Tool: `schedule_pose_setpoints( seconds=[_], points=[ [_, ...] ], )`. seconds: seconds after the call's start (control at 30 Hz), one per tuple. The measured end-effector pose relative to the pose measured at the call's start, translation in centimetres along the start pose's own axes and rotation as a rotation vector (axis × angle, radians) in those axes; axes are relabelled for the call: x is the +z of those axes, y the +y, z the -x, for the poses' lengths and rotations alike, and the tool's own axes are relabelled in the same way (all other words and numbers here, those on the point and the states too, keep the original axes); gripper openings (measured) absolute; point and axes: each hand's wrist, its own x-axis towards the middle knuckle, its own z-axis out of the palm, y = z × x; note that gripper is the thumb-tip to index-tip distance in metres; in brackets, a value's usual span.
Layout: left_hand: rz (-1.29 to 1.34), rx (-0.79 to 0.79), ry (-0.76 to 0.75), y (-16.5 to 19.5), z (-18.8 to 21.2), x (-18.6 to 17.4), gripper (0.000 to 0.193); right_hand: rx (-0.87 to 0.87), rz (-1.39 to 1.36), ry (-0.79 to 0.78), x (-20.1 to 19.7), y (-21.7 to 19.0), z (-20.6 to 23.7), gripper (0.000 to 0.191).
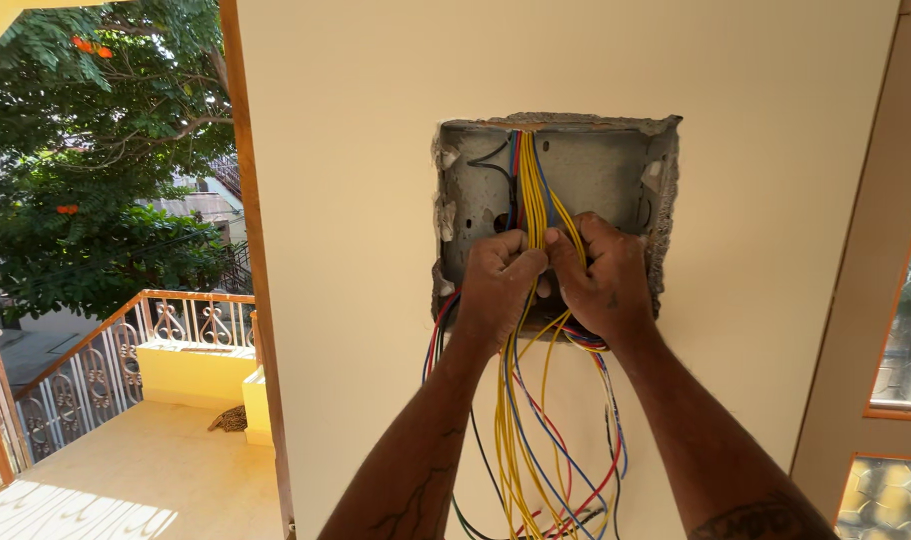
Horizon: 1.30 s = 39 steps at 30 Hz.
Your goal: The person organizes and pulls colored electrical wires through an electrical box in a wall, then uses pliers to cut and strip the ends of several yellow wires.
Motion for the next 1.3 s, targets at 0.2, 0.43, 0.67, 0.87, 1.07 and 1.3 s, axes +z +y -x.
schedule_pose_setpoints(
  seconds=[0.2,0.43,0.67,0.87,1.07,1.3],
  points=[
    [-0.008,0.002,0.026,-0.1,0.2,-0.2,0.022,-0.06,0.034,0.04,0.5,0.9,0.3,0.023],
    [0.047,0.042,0.068,0.7,0.4,-0.3,0.01,-0.019,0.128,0.025,0.8,1.0,0.3,0.036],
    [0.018,0.064,0.121,0.8,0.1,-0.4,0.015,0.016,0.003,0.065,1.0,-0.5,0.3,0.032],
    [0.029,0.051,0.118,0.6,0.1,-0.7,0.015,0.019,0.006,0.036,0.9,-0.6,0.3,0.028],
    [-0.037,0.045,0.15,0.8,0.4,-0.9,0.015,0.029,-0.075,0.008,1.0,-0.4,0.4,0.016],
    [-0.067,0.059,0.181,0.7,0.6,-0.7,0.019,0.049,-0.045,0.01,1.1,-0.2,0.4,0.015]
  ],
)
